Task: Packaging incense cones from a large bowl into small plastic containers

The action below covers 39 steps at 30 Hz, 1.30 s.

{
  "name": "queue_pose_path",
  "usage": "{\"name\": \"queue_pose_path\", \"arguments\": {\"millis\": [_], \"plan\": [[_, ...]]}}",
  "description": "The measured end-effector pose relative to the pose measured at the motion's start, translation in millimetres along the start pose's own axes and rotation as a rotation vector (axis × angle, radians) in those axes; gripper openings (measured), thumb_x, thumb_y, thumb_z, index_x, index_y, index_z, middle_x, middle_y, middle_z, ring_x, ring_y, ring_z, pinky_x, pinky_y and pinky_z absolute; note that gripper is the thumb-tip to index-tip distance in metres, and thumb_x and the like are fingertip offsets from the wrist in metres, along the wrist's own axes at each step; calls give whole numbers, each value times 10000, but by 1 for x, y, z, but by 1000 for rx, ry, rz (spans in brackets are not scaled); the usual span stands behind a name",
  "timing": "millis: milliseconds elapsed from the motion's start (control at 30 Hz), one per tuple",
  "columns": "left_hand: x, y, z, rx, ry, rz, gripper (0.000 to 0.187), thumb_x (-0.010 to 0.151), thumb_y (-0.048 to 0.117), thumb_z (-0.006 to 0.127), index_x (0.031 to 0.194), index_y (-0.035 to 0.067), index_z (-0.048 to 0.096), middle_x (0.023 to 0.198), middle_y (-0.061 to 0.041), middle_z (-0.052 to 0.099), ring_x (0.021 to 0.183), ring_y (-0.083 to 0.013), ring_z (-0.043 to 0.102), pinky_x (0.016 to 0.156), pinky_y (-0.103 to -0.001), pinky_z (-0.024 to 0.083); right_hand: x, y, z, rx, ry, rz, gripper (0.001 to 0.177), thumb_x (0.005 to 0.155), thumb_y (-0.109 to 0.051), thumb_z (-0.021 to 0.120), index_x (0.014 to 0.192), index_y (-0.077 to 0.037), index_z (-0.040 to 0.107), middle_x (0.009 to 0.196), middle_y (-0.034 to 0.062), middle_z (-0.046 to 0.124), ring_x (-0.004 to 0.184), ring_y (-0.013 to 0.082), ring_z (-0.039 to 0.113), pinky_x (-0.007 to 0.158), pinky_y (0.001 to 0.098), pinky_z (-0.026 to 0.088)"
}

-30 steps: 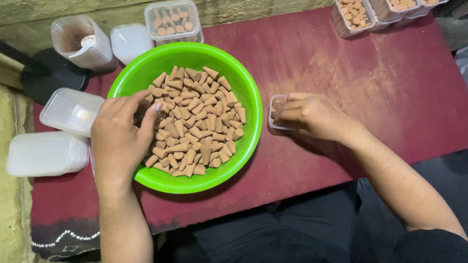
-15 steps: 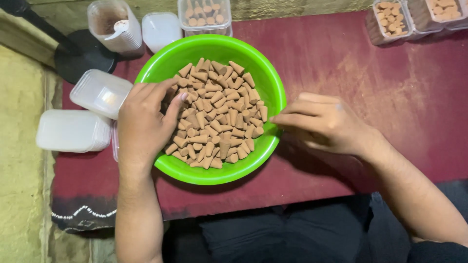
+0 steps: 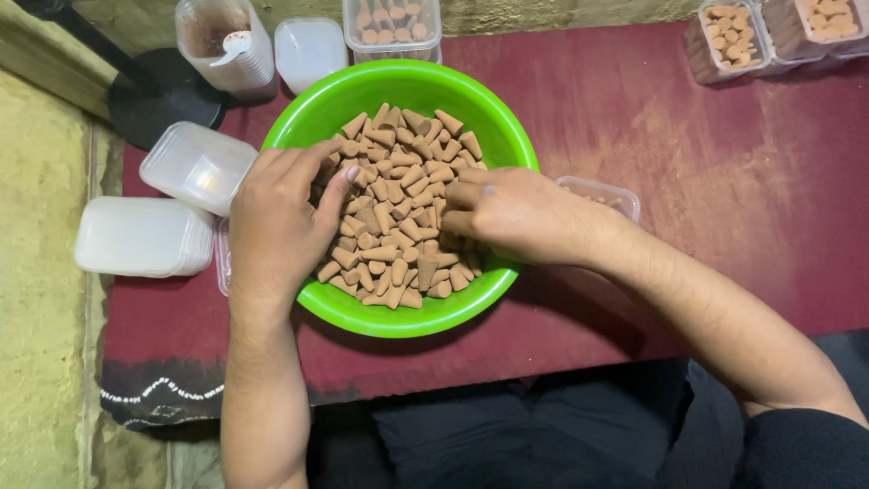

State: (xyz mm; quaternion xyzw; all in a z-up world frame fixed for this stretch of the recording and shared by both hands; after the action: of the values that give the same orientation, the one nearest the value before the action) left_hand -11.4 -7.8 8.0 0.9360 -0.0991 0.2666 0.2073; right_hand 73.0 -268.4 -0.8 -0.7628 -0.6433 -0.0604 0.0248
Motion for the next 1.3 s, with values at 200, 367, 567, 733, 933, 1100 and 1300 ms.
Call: {"name": "queue_pose_path", "arguments": {"millis": [200,367,567,733,933,1100,1300], "plan": [[-1,-2,-1,-30,5,38,239,1041,188,783,1211,22,755,922,-143,734,935,-357,708,829,-443,574,-26,0,-62,432,207,148,200,941,42,618,1070,-100,673,1006,74,584,858,298,685,751,344,576],[-2,2,-1,12,-49,-14,272,1054,197,714,1262,24,744,1060,-140,758,987,-331,659,846,-445,516,-84,7,-80,416,167,209,283,963,-50,708,1241,-17,667,1115,151,582,882,262,646,734,378,542],[-2,4,-1,17,-51,-9,252,1054,183,723,1258,39,748,1053,-130,754,985,-335,653,861,-443,509,-132,12,-47,348,3,409,325,902,-59,701,1226,-59,671,1151,111,666,912,291,700,727,403,564],[-3,3,1,35,-58,-10,274,1064,204,707,1257,13,742,1099,-138,757,1016,-344,651,876,-445,506,-139,17,-14,257,-50,373,306,811,-4,688,1111,-47,640,1039,146,696,926,388,686,785,475,535],[-3,3,0,17,-59,-40,269,1055,204,702,1259,34,740,1088,-135,753,1027,-340,653,886,-445,506,-126,20,-3,390,-36,314,291,954,-158,669,1203,-15,621,1248,221,687,1136,397,671,947,460,513],[-1,4,-1,-3,-65,-47,279,1052,203,698,1255,18,740,1084,-142,754,1023,-330,656,896,-438,506,-126,20,-11,486,-31,343,475,863,-33,687,1329,-12,600,1434,235,602,1358,366,568,1144,428,442],[-1,2,1,-4,-45,-23,263,1040,194,715,1242,28,738,1040,-125,745,974,-319,648,875,-429,505,-107,12,-35,339,195,145,304,949,-27,669,1251,3,652,1215,175,712,1177,357,686,1063,464,551]]}}
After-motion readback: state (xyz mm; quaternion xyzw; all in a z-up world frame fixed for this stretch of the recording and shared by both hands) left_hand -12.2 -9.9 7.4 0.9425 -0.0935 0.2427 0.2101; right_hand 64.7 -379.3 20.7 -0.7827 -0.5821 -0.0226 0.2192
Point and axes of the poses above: each hand's wrist, its own x-axis towards the middle knuckle, its own z-axis out of the palm, y = z × x, the point moved 1 cm from there along x, towards the middle knuckle
